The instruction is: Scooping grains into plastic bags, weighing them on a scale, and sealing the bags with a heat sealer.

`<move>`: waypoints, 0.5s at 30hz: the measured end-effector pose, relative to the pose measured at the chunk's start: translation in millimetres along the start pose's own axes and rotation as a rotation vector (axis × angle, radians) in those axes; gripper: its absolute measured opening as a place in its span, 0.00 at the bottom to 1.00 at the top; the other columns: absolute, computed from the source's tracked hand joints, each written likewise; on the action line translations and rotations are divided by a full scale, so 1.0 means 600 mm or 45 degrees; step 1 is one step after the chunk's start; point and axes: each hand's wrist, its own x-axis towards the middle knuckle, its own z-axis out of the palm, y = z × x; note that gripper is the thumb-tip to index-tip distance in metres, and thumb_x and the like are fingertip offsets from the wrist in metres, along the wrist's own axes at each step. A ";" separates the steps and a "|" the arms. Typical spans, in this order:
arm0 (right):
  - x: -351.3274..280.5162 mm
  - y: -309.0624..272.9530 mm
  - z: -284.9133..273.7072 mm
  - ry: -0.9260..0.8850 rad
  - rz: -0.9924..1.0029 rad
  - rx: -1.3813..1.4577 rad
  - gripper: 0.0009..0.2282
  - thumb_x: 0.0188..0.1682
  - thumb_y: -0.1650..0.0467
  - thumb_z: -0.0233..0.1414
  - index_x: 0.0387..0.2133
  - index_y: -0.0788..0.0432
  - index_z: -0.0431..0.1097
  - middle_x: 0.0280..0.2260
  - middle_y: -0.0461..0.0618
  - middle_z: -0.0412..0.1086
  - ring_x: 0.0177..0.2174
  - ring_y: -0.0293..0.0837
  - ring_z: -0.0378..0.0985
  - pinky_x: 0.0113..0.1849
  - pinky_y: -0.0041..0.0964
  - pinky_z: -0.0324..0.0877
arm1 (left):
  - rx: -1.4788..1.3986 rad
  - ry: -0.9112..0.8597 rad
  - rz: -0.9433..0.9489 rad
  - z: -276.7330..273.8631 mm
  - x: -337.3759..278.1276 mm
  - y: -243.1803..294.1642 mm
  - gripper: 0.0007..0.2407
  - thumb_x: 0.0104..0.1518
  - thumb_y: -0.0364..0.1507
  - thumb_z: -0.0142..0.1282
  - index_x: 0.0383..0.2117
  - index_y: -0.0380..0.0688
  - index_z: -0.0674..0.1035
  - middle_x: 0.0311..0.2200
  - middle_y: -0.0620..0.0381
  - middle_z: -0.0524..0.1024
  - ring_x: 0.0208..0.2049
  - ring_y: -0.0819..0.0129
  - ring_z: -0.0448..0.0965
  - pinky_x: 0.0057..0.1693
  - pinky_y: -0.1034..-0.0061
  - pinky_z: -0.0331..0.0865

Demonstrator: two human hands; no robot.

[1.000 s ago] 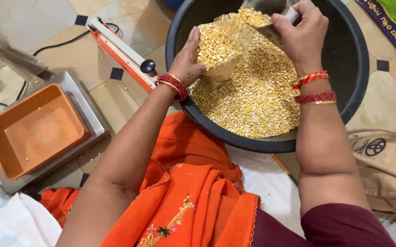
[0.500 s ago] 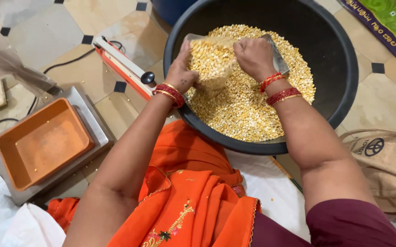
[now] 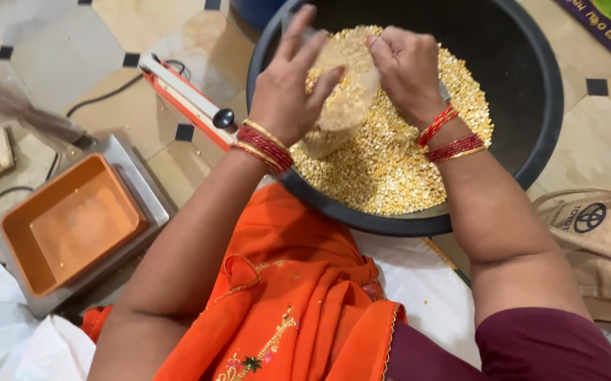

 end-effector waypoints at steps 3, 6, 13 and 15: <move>-0.002 0.004 0.005 0.007 -0.018 0.019 0.18 0.59 0.67 0.54 0.19 0.63 0.69 0.15 0.50 0.65 0.17 0.38 0.63 0.22 0.40 0.57 | 0.038 -0.398 -0.227 -0.014 0.017 0.054 0.20 0.60 0.45 0.61 0.43 0.37 0.81 0.53 0.47 0.77 0.33 0.55 0.85 0.39 0.63 0.77; -0.001 0.006 0.003 0.056 -0.052 0.017 0.18 0.60 0.67 0.55 0.19 0.64 0.69 0.15 0.50 0.64 0.17 0.38 0.62 0.22 0.38 0.57 | 0.224 -0.624 -0.352 0.013 0.014 0.047 0.14 0.61 0.42 0.58 0.29 0.45 0.85 0.27 0.46 0.82 0.31 0.53 0.83 0.40 0.59 0.74; -0.007 -0.003 -0.017 -0.451 -0.437 0.706 0.15 0.59 0.65 0.52 0.22 0.59 0.70 0.19 0.44 0.68 0.20 0.35 0.67 0.27 0.30 0.64 | 0.087 -0.082 -0.064 0.055 0.100 -0.021 0.14 0.65 0.37 0.58 0.25 0.40 0.78 0.21 0.44 0.77 0.23 0.51 0.79 0.33 0.58 0.72; -0.008 -0.026 0.003 -0.702 -0.948 0.634 0.11 0.60 0.67 0.49 0.28 0.57 0.71 0.25 0.47 0.73 0.25 0.37 0.75 0.34 0.32 0.77 | 0.128 0.141 0.218 0.063 0.129 -0.031 0.13 0.64 0.36 0.60 0.25 0.42 0.77 0.21 0.46 0.77 0.24 0.49 0.79 0.33 0.57 0.72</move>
